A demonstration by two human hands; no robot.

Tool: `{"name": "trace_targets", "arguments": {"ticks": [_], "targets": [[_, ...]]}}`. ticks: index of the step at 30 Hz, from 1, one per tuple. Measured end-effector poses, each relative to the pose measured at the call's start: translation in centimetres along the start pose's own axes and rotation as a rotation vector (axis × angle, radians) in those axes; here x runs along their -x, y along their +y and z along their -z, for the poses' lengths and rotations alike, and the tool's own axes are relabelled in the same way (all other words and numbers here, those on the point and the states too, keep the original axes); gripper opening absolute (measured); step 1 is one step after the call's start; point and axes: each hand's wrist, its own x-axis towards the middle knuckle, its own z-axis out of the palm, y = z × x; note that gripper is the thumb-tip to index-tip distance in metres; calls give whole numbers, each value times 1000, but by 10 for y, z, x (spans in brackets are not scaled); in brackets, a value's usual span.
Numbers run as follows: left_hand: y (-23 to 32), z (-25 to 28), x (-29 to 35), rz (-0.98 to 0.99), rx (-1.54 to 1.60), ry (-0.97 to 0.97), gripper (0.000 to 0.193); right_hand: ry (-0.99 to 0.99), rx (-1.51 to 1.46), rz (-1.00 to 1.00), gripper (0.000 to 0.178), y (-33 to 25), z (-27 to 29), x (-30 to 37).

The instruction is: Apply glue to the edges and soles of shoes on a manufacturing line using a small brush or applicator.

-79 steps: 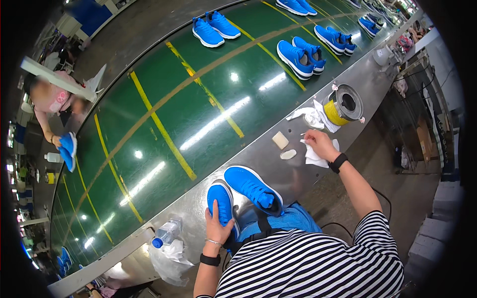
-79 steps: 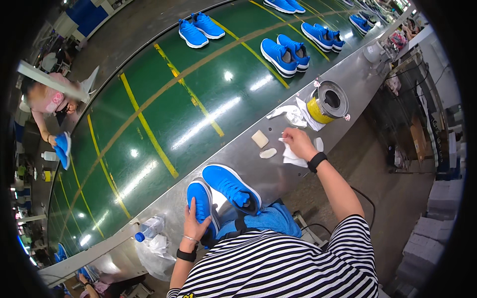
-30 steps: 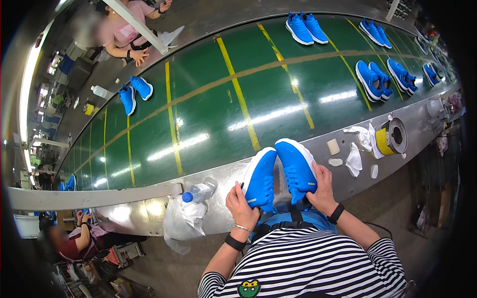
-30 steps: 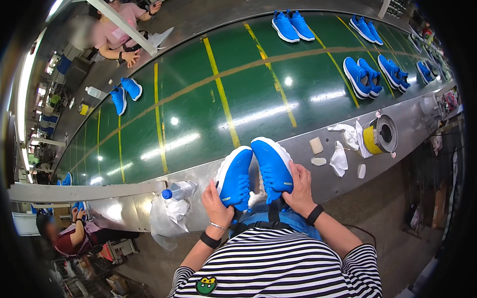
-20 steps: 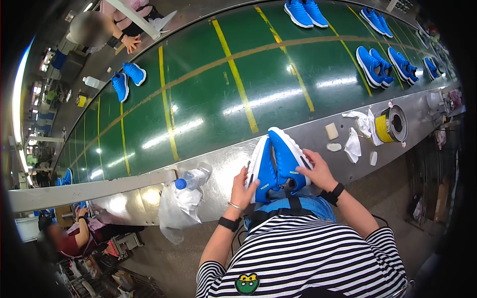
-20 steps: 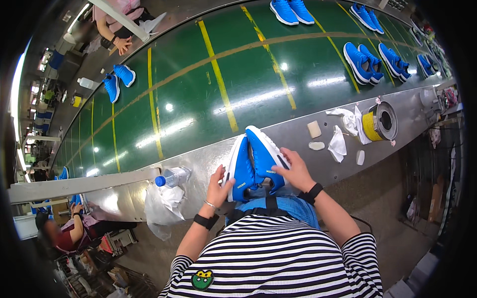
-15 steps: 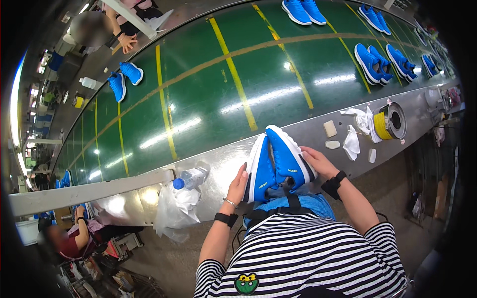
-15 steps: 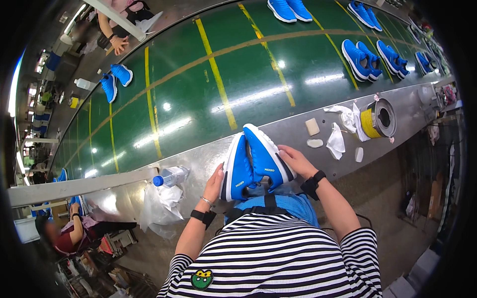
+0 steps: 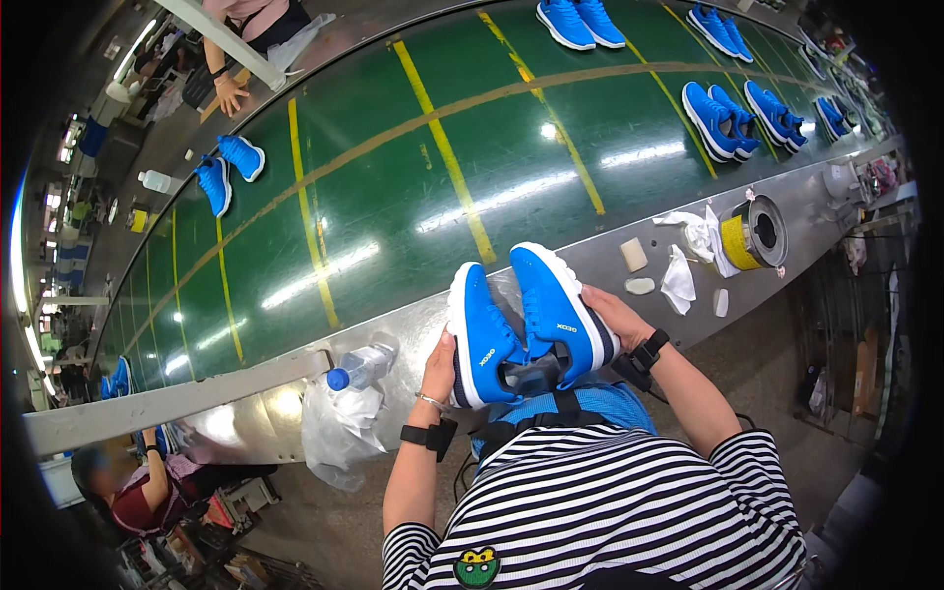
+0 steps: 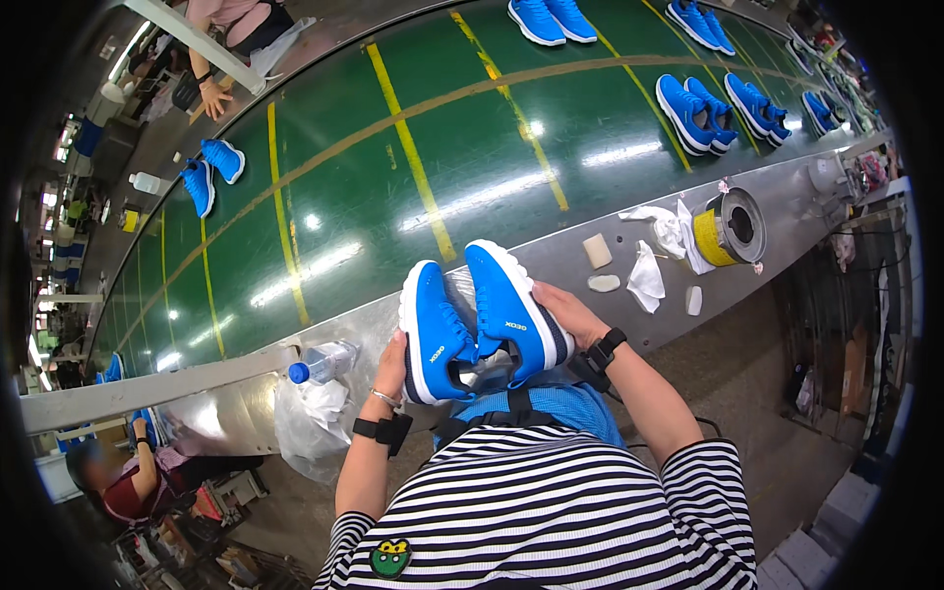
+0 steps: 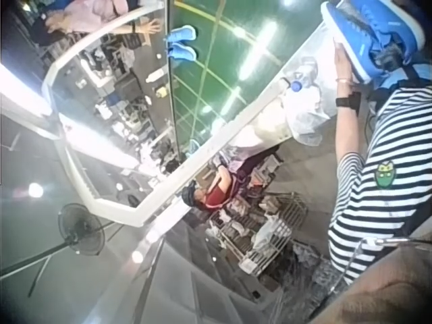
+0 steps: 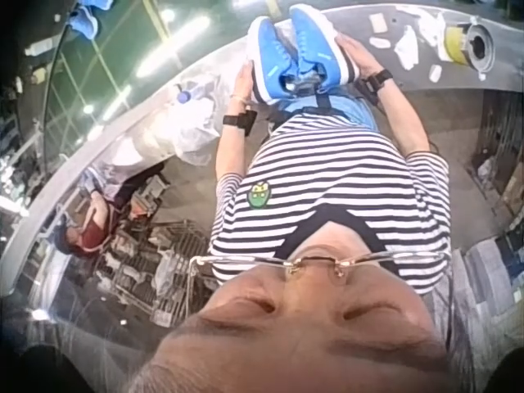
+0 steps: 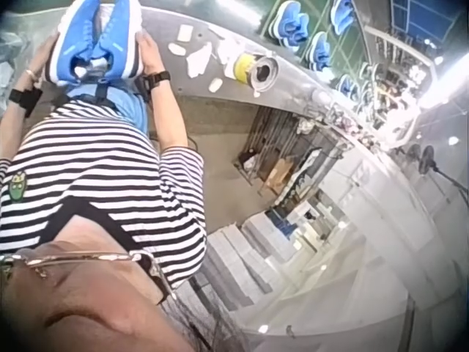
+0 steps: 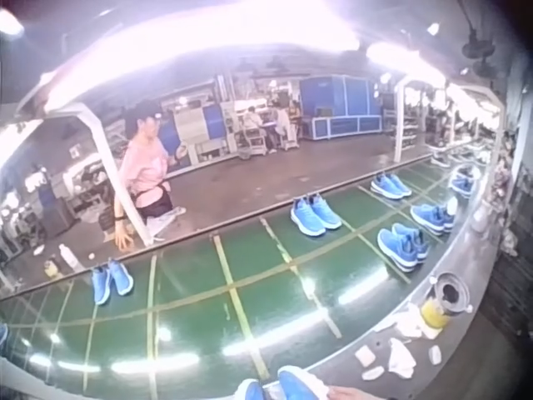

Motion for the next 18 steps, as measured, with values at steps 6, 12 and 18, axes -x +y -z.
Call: {"name": "trace_targets", "arguments": {"ticks": [6,12,18], "targets": [[26,-4,6,176,20,59,52,25,-50,-48,46,-7,-6,-1],[20,3,1,105,-10,56,56,-5,-92,-47,49,-16,-14,5],[25,9,2,156,190,-11,55,-40,-91,-40,53,-12,-14,2]]}}
